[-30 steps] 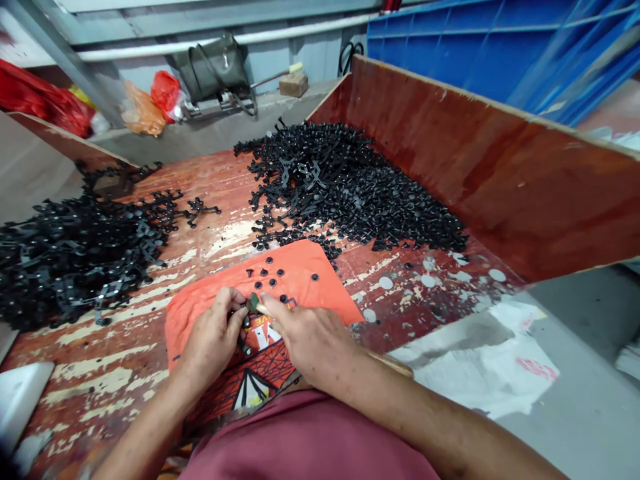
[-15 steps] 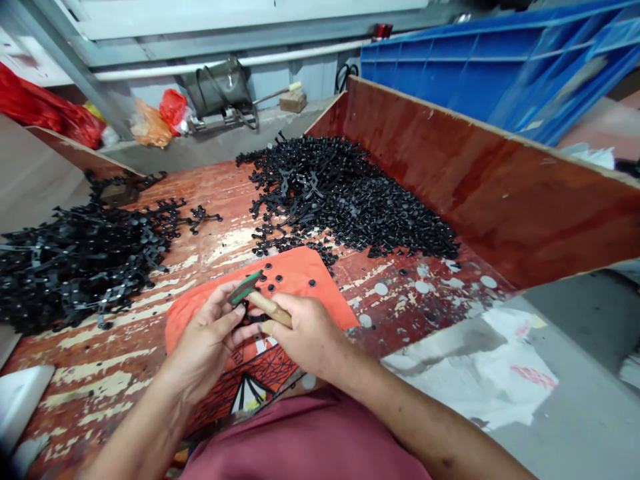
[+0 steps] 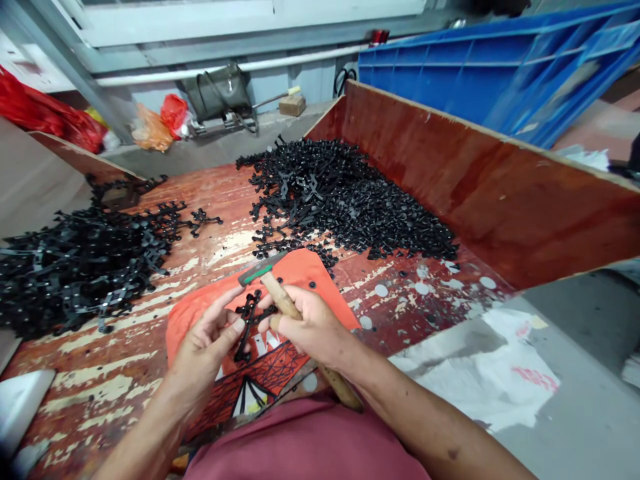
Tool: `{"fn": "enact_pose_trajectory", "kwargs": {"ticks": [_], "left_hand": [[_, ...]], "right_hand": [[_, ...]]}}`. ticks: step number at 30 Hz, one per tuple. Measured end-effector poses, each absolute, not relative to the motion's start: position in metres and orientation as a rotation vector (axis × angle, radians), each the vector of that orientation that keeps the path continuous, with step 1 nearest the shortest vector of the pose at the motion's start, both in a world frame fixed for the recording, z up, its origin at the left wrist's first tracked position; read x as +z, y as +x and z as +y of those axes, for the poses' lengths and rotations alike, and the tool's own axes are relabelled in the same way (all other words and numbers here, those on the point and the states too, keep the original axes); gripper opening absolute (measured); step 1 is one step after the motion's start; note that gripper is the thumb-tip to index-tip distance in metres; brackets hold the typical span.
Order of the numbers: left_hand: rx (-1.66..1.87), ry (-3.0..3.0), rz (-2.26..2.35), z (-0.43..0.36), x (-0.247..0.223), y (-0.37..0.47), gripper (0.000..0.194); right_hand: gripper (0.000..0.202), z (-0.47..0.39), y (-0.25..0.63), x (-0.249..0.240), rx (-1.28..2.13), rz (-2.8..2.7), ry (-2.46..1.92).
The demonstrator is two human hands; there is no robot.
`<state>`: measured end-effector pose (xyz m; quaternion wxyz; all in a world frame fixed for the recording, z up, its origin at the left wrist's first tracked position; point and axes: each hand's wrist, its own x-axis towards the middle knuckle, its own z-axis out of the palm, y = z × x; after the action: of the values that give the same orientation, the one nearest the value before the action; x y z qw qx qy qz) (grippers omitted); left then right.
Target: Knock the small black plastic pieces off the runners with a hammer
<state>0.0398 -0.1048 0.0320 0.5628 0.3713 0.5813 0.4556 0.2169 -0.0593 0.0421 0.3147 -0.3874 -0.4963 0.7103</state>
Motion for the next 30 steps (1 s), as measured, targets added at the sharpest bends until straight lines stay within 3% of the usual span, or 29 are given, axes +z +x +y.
{"fn": "enact_pose_trajectory", "kwargs": {"ticks": [4,11,16,18,24,30], "left_hand": [[0.988,0.865,1.292,-0.107,0.032,0.039,0.05],[0.747,1.245,1.345,-0.103,0.027,0.032,0.051],[0.432,1.959,1.869,-0.096,0.067,0.001,0.044],[0.455,2.092,1.942,-0.093,0.08,-0.004,0.043],[0.652,1.466,1.234,-0.09,0.059,0.017,0.034],[0.547,1.297,1.163,-0.098,0.045,0.029,0.039]], "right_hand": [[0.008,-0.059,0.215,0.039,1.82,-1.37,-0.962],[0.009,-0.066,0.213,0.035,1.632,-1.667,-1.056],[0.008,-0.056,0.223,0.046,1.437,-1.826,-1.157],[0.007,-0.05,0.228,0.053,1.488,-1.925,-1.12],[0.007,-0.041,0.228,0.06,1.732,-1.917,-0.843],[0.011,-0.05,0.225,0.057,1.599,-1.999,-0.922]]}}
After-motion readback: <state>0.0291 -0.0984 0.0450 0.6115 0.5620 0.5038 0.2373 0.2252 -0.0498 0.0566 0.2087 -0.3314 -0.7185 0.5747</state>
